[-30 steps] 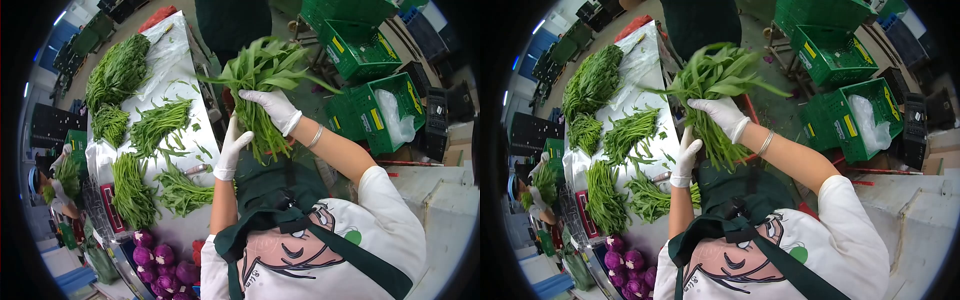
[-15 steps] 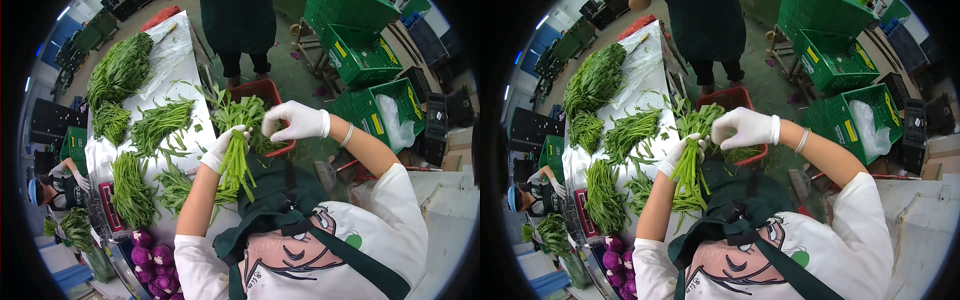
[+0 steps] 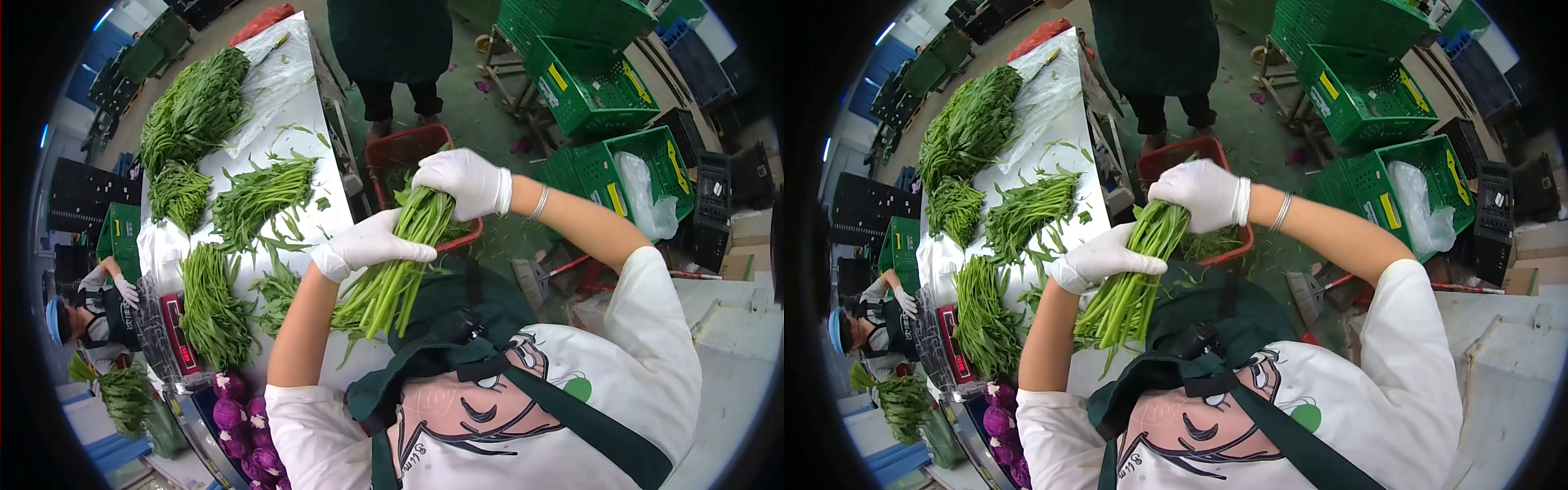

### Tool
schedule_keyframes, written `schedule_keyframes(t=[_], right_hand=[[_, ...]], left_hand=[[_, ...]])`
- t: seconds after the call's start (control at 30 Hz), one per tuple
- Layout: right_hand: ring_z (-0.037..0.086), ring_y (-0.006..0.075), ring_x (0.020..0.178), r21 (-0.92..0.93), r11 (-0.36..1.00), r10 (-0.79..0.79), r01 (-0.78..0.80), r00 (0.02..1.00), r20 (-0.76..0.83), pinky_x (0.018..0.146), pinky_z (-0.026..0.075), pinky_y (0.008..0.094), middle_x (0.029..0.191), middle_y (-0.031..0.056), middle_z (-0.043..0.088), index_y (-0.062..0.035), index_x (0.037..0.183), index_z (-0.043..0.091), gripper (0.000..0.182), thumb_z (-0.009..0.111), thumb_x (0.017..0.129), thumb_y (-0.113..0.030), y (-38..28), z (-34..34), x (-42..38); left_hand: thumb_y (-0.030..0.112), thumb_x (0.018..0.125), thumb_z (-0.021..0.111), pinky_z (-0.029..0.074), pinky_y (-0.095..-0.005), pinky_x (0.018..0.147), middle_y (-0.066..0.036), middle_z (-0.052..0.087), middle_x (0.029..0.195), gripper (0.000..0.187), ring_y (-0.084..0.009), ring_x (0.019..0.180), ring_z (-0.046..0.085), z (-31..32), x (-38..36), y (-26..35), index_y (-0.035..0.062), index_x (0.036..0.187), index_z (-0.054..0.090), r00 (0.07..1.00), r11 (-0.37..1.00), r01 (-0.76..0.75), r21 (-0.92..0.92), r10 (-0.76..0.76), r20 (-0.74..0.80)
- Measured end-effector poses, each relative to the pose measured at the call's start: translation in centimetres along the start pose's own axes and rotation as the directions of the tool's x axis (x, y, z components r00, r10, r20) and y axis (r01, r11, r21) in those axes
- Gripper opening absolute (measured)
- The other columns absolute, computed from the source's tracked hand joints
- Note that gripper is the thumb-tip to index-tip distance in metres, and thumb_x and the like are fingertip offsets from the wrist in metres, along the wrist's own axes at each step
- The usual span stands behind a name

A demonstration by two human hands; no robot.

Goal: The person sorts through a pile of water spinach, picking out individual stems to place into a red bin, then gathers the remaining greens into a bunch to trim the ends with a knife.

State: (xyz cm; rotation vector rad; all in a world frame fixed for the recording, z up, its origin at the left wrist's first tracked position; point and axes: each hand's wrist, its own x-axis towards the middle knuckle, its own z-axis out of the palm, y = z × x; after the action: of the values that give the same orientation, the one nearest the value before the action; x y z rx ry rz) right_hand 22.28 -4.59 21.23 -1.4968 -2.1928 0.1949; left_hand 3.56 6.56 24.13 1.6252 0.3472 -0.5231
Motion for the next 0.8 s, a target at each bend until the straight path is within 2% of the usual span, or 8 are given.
schedule_keyframes(t=[0.07,0.17,0.23,0.3,0.4,0.6,0.73,0.8], right_hand=[[0.057,0.0294,0.065,-0.135,0.987,-0.098,0.091,0.994,-0.052,0.057,0.044,0.0403,0.068,0.0071,0.055,-0.0093,0.089,0.053,0.033,0.066,0.059,-0.011,0.3,-1.9,0.6],[0.059,0.0308,0.070,-0.351,0.936,-0.027,-0.005,0.996,-0.087,0.062,0.047,0.0401,0.071,0.0086,0.057,-0.0073,0.089,0.053,0.030,0.063,0.061,-0.008,0.6,-7.0,1.7],[0.058,0.0287,0.071,-0.537,0.842,0.264,-0.056,0.910,0.319,0.061,0.046,0.0401,0.072,0.0091,0.056,-0.0071,0.093,0.053,0.031,0.059,0.062,-0.006,1.7,-5.7,0.4],[0.059,0.0277,0.070,-0.619,0.784,0.299,-0.037,0.897,0.326,0.061,0.046,0.0392,0.072,0.0086,0.057,-0.0076,0.092,0.054,0.029,0.059,0.063,-0.007,1.9,-6.6,0.6],[0.060,0.0270,0.072,-0.697,0.715,0.287,-0.057,0.933,0.218,0.063,0.046,0.0376,0.073,0.0083,0.058,-0.0076,0.091,0.054,0.025,0.058,0.065,-0.006,1.2,-8.7,1.7],[0.061,0.0304,0.071,-0.576,0.818,0.225,-0.009,0.925,0.306,0.062,0.048,0.0396,0.071,0.0098,0.059,-0.0059,0.088,0.055,0.027,0.061,0.061,-0.005,-2.1,-12.2,3.6],[0.062,0.0309,0.071,-0.713,0.698,0.248,0.066,0.912,0.327,0.064,0.049,0.0388,0.068,0.0109,0.060,-0.0042,0.082,0.057,0.024,0.063,0.059,-0.004,-2.5,-16.2,5.2],[0.061,0.0330,0.074,-0.759,0.650,0.364,-0.038,0.893,0.266,0.064,0.049,0.0396,0.073,0.0137,0.061,-0.0038,0.084,0.060,0.024,0.063,0.061,-0.011,-3.1,-19.7,5.6]], left_hand=[[0.030,0.079,0.070,0.042,-0.0304,0.089,-0.011,0.056,0.111,0.061,-0.0165,0.098,0.054,-0.4,0.3,-1.3,0.0001,0.126,0.043,0.943,0.976,-0.218,-0.018,0.206,-0.261],[0.024,0.086,0.062,0.039,-0.0317,0.095,-0.013,0.052,0.118,0.056,-0.0206,0.107,0.052,-2.0,0.2,-2.3,0.0008,0.130,0.039,0.672,0.890,-0.456,-0.019,0.330,-0.663],[0.018,0.085,0.063,0.039,-0.0311,0.095,-0.011,0.055,0.115,0.046,-0.0203,0.105,0.053,-2.2,0.2,-3.1,0.0014,0.125,0.046,0.501,0.851,-0.502,0.155,0.432,-0.750],[0.005,0.079,0.065,0.041,-0.0298,0.090,-0.011,0.059,0.107,0.032,-0.0196,0.100,0.056,-0.7,-0.6,-1.9,0.0005,0.110,0.057,0.249,0.749,-0.317,0.582,0.658,-0.711],[-0.004,0.075,0.063,0.046,-0.0288,0.079,-0.011,0.063,0.096,0.023,-0.0200,0.087,0.061,1.6,-0.2,-1.5,0.0002,0.098,0.061,0.107,0.655,-0.380,0.653,0.732,-0.673],[0.020,0.073,0.070,0.042,-0.0392,0.092,-0.020,0.048,0.124,0.054,-0.0352,0.109,0.051,3.1,1.9,-0.2,0.0070,0.123,0.052,0.318,0.399,-0.407,0.822,0.905,-0.282],[0.016,0.073,0.064,0.044,-0.0401,0.065,-0.011,0.052,0.074,0.017,-0.0295,0.073,0.053,4.3,4.0,-0.5,0.0059,0.082,0.054,0.573,0.399,-0.332,0.855,0.805,-0.154],[0.016,0.075,0.062,0.044,-0.0411,0.060,-0.013,0.051,0.068,0.016,-0.0311,0.068,0.053,4.7,6.0,-5.0,0.0045,0.068,0.053,0.615,0.455,-0.374,0.808,0.774,-0.151]])
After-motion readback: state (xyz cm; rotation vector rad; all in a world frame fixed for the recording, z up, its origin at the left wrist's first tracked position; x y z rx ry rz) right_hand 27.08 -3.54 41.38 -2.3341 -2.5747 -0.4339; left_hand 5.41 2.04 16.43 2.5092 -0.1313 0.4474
